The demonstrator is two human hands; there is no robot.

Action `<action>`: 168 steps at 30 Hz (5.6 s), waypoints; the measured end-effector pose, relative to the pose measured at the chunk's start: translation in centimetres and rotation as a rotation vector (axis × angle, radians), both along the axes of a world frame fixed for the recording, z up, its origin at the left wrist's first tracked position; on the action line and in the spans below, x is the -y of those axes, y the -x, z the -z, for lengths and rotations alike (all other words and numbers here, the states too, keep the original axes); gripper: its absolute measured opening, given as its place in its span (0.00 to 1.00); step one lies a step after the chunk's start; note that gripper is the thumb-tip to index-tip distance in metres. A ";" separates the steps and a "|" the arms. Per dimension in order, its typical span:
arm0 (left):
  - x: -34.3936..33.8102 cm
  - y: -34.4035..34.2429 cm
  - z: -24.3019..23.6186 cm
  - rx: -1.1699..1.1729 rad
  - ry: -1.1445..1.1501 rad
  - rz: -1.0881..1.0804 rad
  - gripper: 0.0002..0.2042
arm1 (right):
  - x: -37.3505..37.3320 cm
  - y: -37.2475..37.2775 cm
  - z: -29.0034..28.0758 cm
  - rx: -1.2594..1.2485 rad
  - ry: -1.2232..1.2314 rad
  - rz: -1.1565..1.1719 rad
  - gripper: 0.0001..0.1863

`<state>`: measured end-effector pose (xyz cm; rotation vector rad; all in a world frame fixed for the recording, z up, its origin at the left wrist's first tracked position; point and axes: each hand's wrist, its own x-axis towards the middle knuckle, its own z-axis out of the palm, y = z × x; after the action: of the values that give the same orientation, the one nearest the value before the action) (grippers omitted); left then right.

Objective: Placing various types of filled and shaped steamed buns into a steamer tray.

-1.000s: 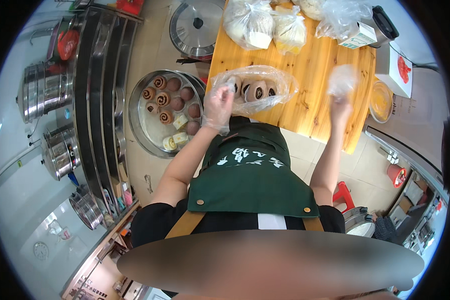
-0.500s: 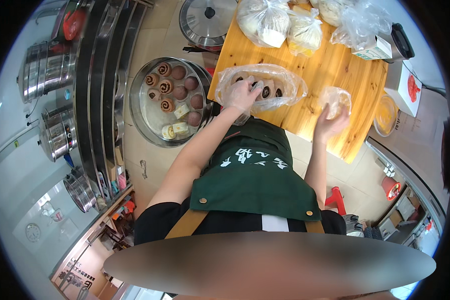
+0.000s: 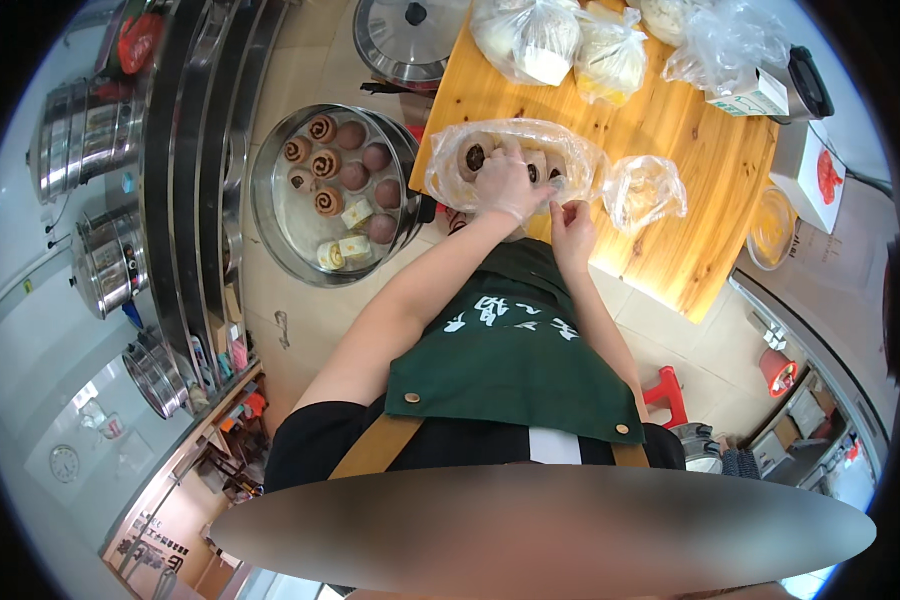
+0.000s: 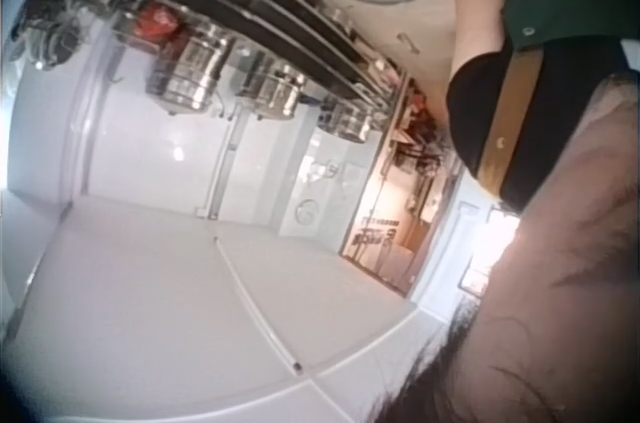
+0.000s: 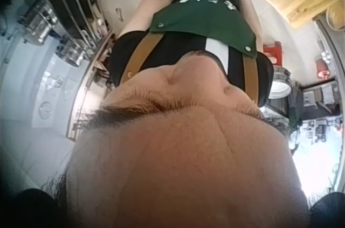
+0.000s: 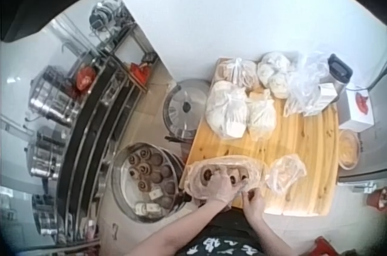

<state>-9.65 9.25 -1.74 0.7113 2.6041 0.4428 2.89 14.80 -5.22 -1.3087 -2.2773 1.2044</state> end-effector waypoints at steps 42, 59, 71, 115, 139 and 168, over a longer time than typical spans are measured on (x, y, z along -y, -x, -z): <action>42.0 9.5 12.8 0.643 -1.048 -1.713 0.14 | 10.3 1.5 2.5 0.325 0.453 -0.642 0.07; 42.9 13.7 20.2 0.316 0.164 -1.395 0.24 | 11.7 1.5 3.2 0.451 0.451 -0.604 0.08; 44.5 16.1 16.5 0.409 0.201 -0.827 0.24 | 11.3 1.6 3.5 0.451 0.458 -0.592 0.08; 4.1 6.8 5.3 -0.137 0.268 0.292 0.17 | 3.7 4.0 -3.9 0.018 -0.493 -0.577 0.15; 7.0 6.8 0.7 -0.078 -0.407 0.299 0.37 | 1.4 2.7 -2.6 -0.023 -0.441 -0.606 0.20; 45.0 22.6 16.8 0.339 0.056 -1.308 0.44 | 14.2 5.6 -3.6 0.020 -0.258 -0.807 0.18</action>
<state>-32.23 -35.79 -18.54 -1.0979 2.3692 0.7248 -2.69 0.57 -1.59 -0.2874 -2.9560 1.0171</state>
